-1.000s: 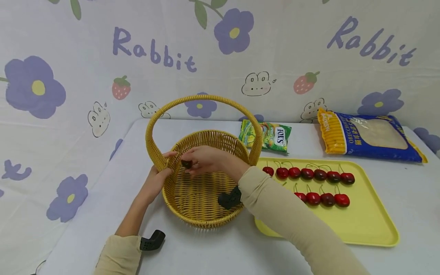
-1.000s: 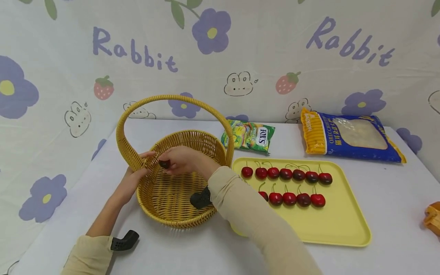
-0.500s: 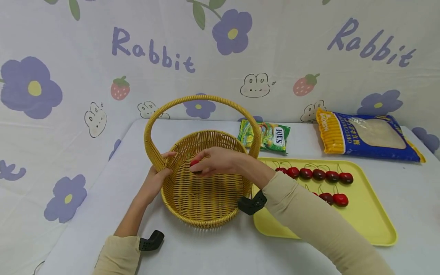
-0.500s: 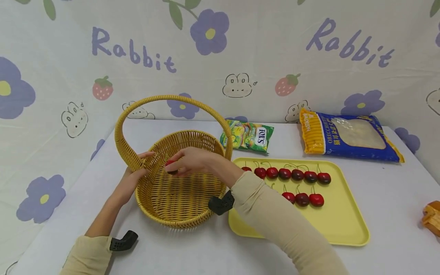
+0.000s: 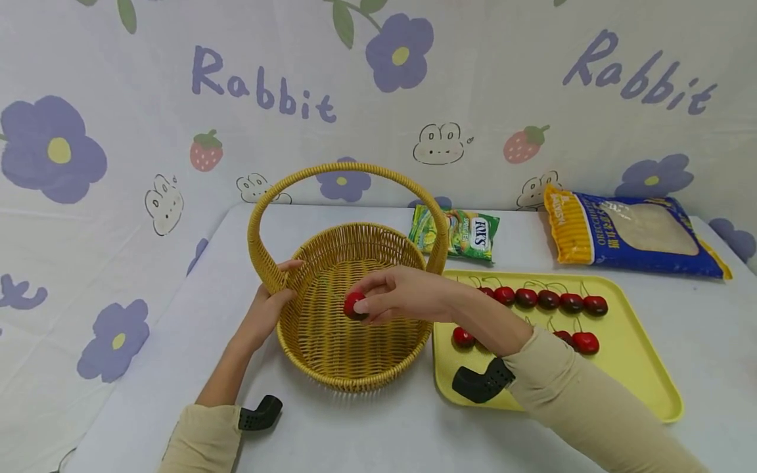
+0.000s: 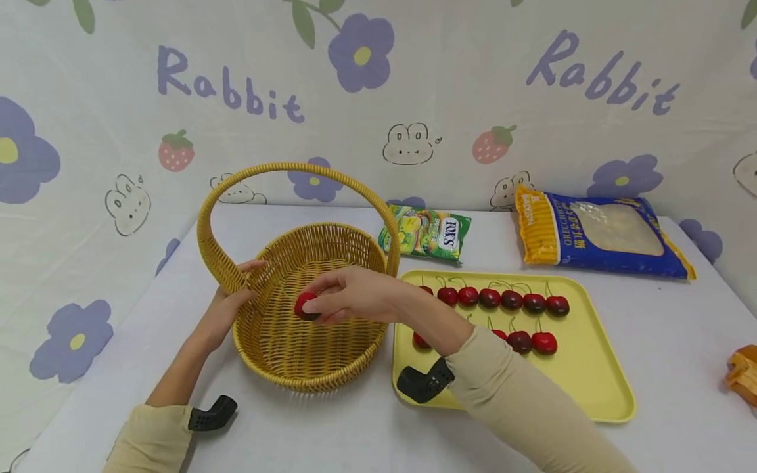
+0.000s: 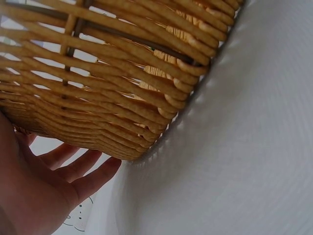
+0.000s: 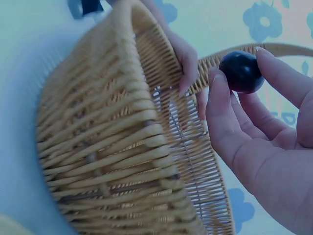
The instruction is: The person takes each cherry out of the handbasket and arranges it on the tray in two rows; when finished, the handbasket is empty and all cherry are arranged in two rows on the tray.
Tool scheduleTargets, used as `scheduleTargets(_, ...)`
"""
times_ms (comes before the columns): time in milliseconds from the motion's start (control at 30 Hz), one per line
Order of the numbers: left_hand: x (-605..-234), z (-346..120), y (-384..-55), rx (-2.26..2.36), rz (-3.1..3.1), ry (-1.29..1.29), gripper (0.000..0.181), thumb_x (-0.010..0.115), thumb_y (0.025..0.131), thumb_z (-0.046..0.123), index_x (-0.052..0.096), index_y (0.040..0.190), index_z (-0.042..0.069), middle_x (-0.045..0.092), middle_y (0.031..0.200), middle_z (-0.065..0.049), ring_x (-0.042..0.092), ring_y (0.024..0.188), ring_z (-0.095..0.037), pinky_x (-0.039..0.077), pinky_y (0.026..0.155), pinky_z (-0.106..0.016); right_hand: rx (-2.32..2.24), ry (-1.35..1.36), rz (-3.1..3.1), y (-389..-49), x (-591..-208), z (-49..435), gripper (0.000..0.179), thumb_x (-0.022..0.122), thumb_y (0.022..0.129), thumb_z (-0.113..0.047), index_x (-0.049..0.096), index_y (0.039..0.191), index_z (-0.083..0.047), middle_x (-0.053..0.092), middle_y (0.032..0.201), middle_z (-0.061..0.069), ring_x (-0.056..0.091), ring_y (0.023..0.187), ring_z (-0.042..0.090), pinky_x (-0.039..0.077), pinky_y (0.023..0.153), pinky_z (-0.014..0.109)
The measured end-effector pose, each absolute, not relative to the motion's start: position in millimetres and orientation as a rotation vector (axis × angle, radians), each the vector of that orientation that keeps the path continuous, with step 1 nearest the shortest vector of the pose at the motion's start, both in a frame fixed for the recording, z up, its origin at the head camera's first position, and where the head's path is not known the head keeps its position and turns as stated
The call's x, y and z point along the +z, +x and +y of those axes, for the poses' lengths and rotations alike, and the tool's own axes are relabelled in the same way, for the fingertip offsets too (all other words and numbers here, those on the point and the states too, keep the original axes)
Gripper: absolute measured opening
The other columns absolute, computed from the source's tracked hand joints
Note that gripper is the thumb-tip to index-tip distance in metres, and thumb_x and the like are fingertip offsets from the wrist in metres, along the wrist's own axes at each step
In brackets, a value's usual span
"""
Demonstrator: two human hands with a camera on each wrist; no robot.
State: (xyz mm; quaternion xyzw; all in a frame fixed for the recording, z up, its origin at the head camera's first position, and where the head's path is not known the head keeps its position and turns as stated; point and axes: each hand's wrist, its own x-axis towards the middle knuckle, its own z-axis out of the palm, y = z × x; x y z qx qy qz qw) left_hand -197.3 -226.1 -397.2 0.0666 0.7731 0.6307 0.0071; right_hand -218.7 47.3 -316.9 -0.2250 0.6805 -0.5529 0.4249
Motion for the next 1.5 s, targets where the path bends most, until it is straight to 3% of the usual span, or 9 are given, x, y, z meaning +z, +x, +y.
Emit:
scheduleTargets(433, -399, -226, -200, 1.984, 2.42, 0.205, 0.049, 0.038, 0.089, -0.005, 0.04, 0.139, 0.0, 0.032, 0.148, -0.016, 0.021, 0.139, -0.028, 0.017, 0.11, -0.048, -1.355, -0.563, 1.791, -181, -315, 118, 0.042, 0.064, 0.091, -0.024, 0.053, 0.128, -0.006, 0.062, 0.114, 0.011, 0.06, 0.099, 0.032, 0.047, 0.082, 0.038)
scheduleTargets(667, -401, -228, -198, 1.975, 2.421, 0.19, 0.049, 0.039, 0.09, -0.004, 0.04, 0.139, 0.001, 0.03, 0.149, -0.015, 0.02, 0.14, -0.029, 0.016, 0.11, -0.049, -1.369, -0.481, 1.846, -173, -313, 163, 0.043, 0.063, 0.092, -0.023, 0.052, 0.129, -0.004, 0.063, 0.113, 0.012, 0.059, 0.1, 0.034, 0.045, 0.079, 0.037)
scheduleTargets(800, -401, -228, -197, 1.983, 2.412, 0.192, 0.05, 0.038, 0.09, -0.004, 0.04, 0.139, 0.001, 0.029, 0.15, -0.015, 0.02, 0.14, -0.029, 0.017, 0.11, -0.049, -1.42, -0.418, 1.863, -171, -317, 195, 0.042, 0.061, 0.093, -0.019, 0.05, 0.131, -0.003, 0.063, 0.11, 0.011, 0.059, 0.097, 0.028, 0.046, 0.074, 0.031)
scheduleTargets(933, -401, -228, -199, 1.98, 2.413, 0.202, 0.05, 0.039, 0.09, -0.004, 0.04, 0.14, 0.002, 0.029, 0.15, -0.015, 0.021, 0.14, -0.028, 0.018, 0.11, -0.049, -1.54, -0.359, 1.805, -172, -328, 234, 0.032, 0.054, 0.097, -0.012, 0.053, 0.128, -0.012, 0.059, 0.116, 0.005, 0.06, 0.096, 0.025, 0.048, 0.076, 0.028)
scheduleTargets(1067, -400, -228, -200, 1.984, 2.409, 0.208, 0.049, 0.039, 0.09, -0.003, 0.04, 0.139, 0.001, 0.029, 0.15, -0.015, 0.02, 0.14, -0.028, 0.017, 0.11, -0.049, -1.683, -0.336, 1.702, -177, -344, 274, 0.032, 0.046, 0.099, -0.006, 0.057, 0.125, -0.021, 0.054, 0.125, -0.003, 0.059, 0.106, 0.022, 0.048, 0.089, 0.032)
scheduleTargets(1267, -401, -227, -200, 1.983, 2.401, 0.204, 0.049, 0.038, 0.091, -0.003, 0.039, 0.139, 0.0, 0.028, 0.15, -0.015, 0.02, 0.14, -0.028, 0.016, 0.111, -0.048, -1.84, -0.192, 1.676, -182, -365, 323, 0.031, 0.041, 0.101, -0.006, 0.062, 0.118, -0.022, 0.057, 0.118, -0.005, 0.061, 0.106, 0.018, 0.049, 0.088, 0.03)
scheduleTargets(1500, -402, -228, -201, 1.983, 2.408, 0.207, 0.049, 0.038, 0.09, -0.004, 0.04, 0.139, 0.001, 0.031, 0.149, -0.015, 0.02, 0.14, -0.027, 0.017, 0.11, -0.047, -1.865, 0.117, 1.791, -177, -383, 362, 0.023, 0.048, 0.1, -0.012, 0.061, 0.108, -0.03, 0.059, 0.107, -0.01, 0.065, 0.096, 0.016, 0.051, 0.083, 0.031)
